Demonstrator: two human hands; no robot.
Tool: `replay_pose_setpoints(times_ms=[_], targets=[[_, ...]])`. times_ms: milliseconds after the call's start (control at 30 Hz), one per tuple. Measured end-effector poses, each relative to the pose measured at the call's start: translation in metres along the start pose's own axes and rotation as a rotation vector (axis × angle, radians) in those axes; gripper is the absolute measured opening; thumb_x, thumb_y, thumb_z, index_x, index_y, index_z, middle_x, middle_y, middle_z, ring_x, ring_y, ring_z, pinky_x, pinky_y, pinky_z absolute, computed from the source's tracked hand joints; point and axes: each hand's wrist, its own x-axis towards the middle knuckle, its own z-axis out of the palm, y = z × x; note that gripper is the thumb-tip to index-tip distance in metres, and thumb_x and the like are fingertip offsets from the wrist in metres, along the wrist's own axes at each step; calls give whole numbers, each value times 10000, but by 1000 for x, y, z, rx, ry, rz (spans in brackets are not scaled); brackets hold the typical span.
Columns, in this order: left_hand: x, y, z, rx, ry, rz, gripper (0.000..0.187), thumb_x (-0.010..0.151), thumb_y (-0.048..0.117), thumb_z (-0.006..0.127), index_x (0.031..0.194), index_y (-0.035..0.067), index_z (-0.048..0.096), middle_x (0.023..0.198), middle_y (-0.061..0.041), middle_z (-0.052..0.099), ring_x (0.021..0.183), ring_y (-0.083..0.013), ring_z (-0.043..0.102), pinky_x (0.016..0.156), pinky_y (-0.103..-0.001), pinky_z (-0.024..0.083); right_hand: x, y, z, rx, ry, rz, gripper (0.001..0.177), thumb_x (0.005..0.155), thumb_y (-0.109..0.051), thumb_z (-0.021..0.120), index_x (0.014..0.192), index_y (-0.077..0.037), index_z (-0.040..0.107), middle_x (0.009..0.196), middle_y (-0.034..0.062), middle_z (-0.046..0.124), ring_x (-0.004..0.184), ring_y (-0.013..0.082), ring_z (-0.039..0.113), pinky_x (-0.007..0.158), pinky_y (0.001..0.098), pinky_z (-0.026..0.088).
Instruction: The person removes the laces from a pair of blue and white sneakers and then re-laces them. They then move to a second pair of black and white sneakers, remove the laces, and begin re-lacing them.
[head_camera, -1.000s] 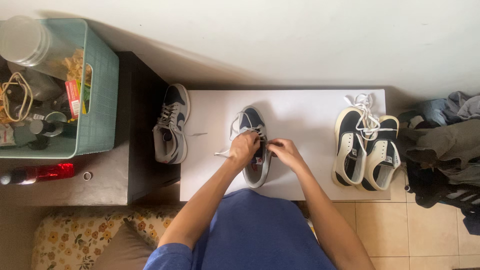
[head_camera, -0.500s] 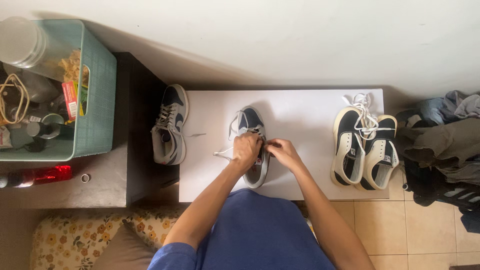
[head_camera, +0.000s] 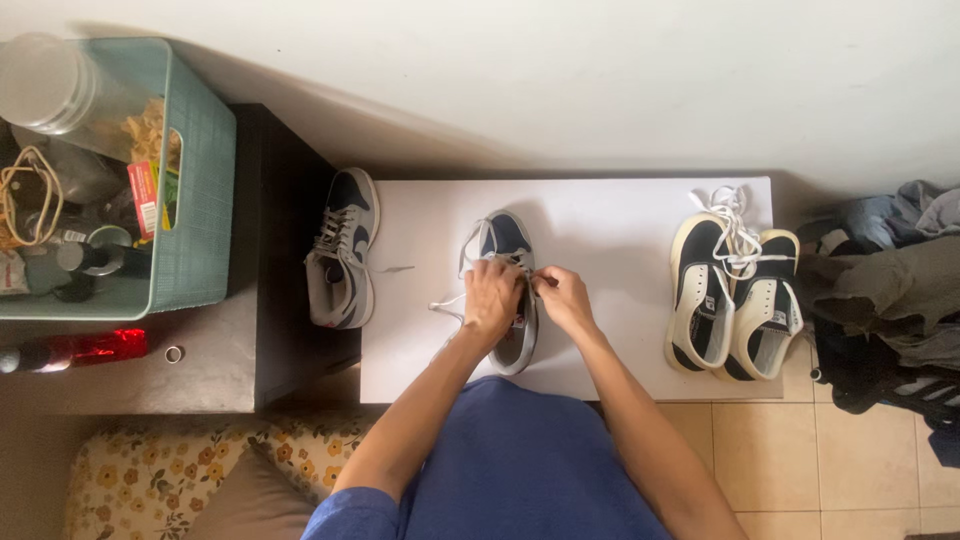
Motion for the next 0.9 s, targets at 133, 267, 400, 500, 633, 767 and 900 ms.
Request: replay_pose_setpoints(times_ms=[133, 267, 400, 500, 633, 767, 900], targets=[[-2, -13, 8, -2, 76, -194, 742, 795, 124, 694, 1472, 128, 389, 1468, -252, 386, 1352, -478, 353, 1085, -603, 279, 7, 19, -1, 110, -28, 52, 236, 972, -181, 629, 1077, 9, 721, 907, 124, 768, 814, 198, 723, 739, 321, 561], [-4, -28, 18, -143, 52, -372, 874, 832, 177, 709, 1567, 186, 235, 1553, -265, 303, 1414, -500, 287, 1160, -633, 192, 15, 70, -14, 180, -49, 136, 238, 1001, -208, 608, 1089, -2, 686, 934, 91, 754, 822, 148, 735, 748, 295, 588], [-2, -37, 26, -180, -11, -461, 904, 842, 173, 691, 1598, 193, 196, 1580, -256, 295, 1430, -499, 266, 1172, -634, 171, 17, 133, -74, 251, 93, 237, 230, 1040, -200, 596, 1143, -5, 664, 873, 127, 695, 737, 180, 657, 677, 317, 543], [-4, -41, 24, -209, -50, -500, 911, 834, 178, 687, 1595, 201, 187, 1578, -231, 323, 1438, -482, 284, 1177, -623, 185, -4, 161, -121, 119, 235, 409, 286, 1047, -182, 573, 1209, 36, 659, 909, 128, 716, 781, 193, 689, 680, 322, 558], [-3, -40, 17, -331, -58, -489, 935, 839, 154, 663, 1613, 169, 139, 1567, -272, 356, 1403, -509, 354, 1178, -567, 273, -20, 135, -123, -292, 87, 382, 457, 992, -159, 660, 1388, 40, 547, 963, 177, 756, 762, 231, 734, 703, 319, 539], [-4, -41, 8, -361, -45, -575, 1097, 776, 178, 702, 1628, 140, 12, 1450, -319, 457, 1320, -486, 488, 1129, -523, 379, -6, 70, -61, -137, -14, 181, 691, 918, -259, 683, 1527, -74, 413, 1035, 148, 754, 830, 207, 720, 714, 371, 545], [-9, -42, 4, -419, -71, -597, 1160, 758, 231, 749, 1611, 126, -30, 1365, -321, 535, 1260, -454, 562, 1075, -489, 453, 1, 25, -14, -245, -122, -80, 471, 967, -322, 649, 1337, -43, 565, 941, 167, 758, 848, 269, 721, 758, 392, 554]])
